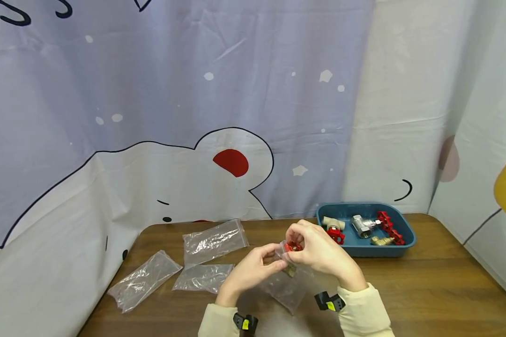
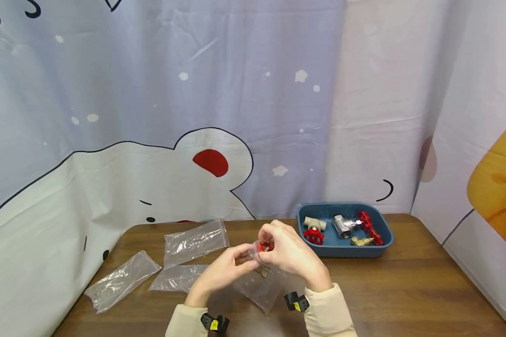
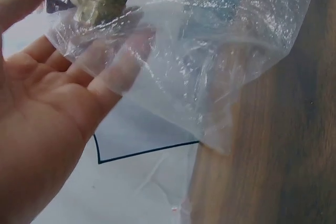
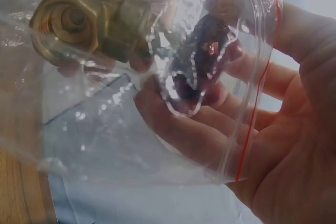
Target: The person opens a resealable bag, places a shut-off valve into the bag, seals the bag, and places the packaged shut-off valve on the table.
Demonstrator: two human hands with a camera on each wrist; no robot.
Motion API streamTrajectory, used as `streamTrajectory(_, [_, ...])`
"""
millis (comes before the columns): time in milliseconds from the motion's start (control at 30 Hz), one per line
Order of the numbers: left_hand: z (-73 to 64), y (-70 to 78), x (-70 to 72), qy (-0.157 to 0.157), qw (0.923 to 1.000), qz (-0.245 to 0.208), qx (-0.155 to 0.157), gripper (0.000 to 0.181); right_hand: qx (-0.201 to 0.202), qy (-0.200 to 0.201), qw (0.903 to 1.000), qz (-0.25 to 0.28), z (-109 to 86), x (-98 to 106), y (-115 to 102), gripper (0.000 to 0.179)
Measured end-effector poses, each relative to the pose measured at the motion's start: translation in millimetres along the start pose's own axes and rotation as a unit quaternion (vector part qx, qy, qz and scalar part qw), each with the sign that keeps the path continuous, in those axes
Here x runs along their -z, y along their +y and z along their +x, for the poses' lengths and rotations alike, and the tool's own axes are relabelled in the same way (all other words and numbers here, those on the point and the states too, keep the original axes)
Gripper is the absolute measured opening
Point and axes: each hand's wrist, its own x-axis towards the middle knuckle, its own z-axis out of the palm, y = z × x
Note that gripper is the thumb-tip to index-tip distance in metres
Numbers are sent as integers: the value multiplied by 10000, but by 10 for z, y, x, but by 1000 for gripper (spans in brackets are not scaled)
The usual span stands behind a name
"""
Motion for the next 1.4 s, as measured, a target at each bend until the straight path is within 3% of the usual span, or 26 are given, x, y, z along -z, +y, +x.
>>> streamTrajectory(133, [-26, 15, 18, 4, 9999, -159, 24, 33, 58, -63, 10000, -21, 5, -9, 1, 28])
streamTrajectory(333, [-16, 48, 13, 123, 9963, -850, 59, 38, 337, -115, 9992, -153, 43, -23, -26, 27])
streamTrajectory(500, [15, 72, -35, 433, 9989, -143, -147, 33, 323, -145, 9992, -192, 37, -53, -28, 24])
streamTrajectory(633, [34, 134, -99, 873, 9952, 344, -290, 26, 330, -73, 9990, -280, 22, -94, 0, 25])
streamTrajectory(800, [-10, 366, -112, 1298, 9909, 257, -234, 22, 357, 94, 9988, -327, 31, -141, 29, 26])
streamTrajectory(967, [-33, 492, -84, 1387, 9901, 150, -165, 22, 264, 70, 9990, -357, 51, -153, 41, 29])
streamTrajectory(1100, [-6, 471, -69, 1405, 9899, 70, -187, 23, 252, 52, 9990, -352, 59, -140, 50, 32])
streamTrajectory(1267, [54, 243, -71, 1588, 9873, -65, -84, 24, 185, -34, 9994, -289, 54, -155, 69, 28])
streamTrajectory(1400, [73, 112, -90, 1553, 9866, -500, -66, 25, 40, -120, 9997, -215, 40, -170, 77, 18])
